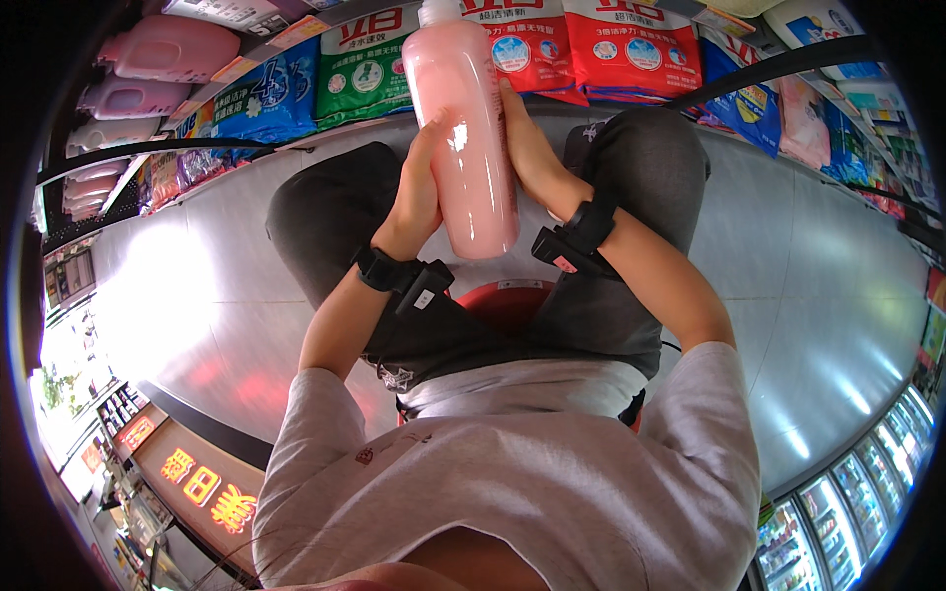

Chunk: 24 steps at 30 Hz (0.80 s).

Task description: The person removes a bottle from a store shelf, holds it on their lap while turning it over to read the back, replaces it, and then repeats the process with another bottle.

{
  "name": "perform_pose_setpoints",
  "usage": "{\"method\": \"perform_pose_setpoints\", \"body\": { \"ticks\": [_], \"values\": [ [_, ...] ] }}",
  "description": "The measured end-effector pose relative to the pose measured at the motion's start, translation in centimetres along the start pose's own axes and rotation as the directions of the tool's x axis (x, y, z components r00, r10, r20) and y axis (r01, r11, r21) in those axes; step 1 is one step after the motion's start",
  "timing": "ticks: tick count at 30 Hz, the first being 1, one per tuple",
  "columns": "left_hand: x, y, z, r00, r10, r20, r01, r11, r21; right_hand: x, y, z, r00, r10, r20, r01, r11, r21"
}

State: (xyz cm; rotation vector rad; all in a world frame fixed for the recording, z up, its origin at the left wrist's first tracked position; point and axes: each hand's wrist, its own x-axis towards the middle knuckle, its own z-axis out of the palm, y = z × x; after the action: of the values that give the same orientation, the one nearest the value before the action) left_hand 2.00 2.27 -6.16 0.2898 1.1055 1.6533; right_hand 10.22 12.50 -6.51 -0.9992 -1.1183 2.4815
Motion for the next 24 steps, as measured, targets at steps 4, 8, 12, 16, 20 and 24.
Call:
{"method": "perform_pose_setpoints", "body": {
  "ticks": [4,8,12,16,20,24],
  "values": [
    [0.3,-0.2,0.1,0.998,0.047,0.033,-0.049,0.997,0.06,-0.2,-0.3,0.2,0.999,-0.034,-0.031,0.036,0.998,0.051],
    [0.3,0.1,0.7,0.998,0.025,0.053,-0.027,0.999,0.032,0.1,-0.1,-0.3,0.999,-0.027,-0.046,0.03,0.998,0.057],
    [0.3,-0.1,0.7,1.0,-0.005,0.028,0.006,1.0,-0.007,-0.3,-0.5,0.1,1.0,0.006,-0.014,-0.004,0.994,0.111],
    [0.3,-0.2,0.6,1.0,0.005,0.01,-0.006,0.995,0.103,-0.7,-0.7,0.2,0.999,0.031,-0.022,-0.029,0.994,0.109],
    [0.8,-1.1,-1.2,0.976,0.211,-0.059,-0.152,0.847,0.509,-0.6,-0.2,-0.2,0.999,0.002,0.048,-0.008,0.992,0.129],
    [0.8,-1.1,-1.6,0.98,0.111,-0.167,-0.033,0.91,0.413,-0.5,0.3,-0.7,0.995,-0.028,0.095,0.021,0.997,0.072]
  ]
}}
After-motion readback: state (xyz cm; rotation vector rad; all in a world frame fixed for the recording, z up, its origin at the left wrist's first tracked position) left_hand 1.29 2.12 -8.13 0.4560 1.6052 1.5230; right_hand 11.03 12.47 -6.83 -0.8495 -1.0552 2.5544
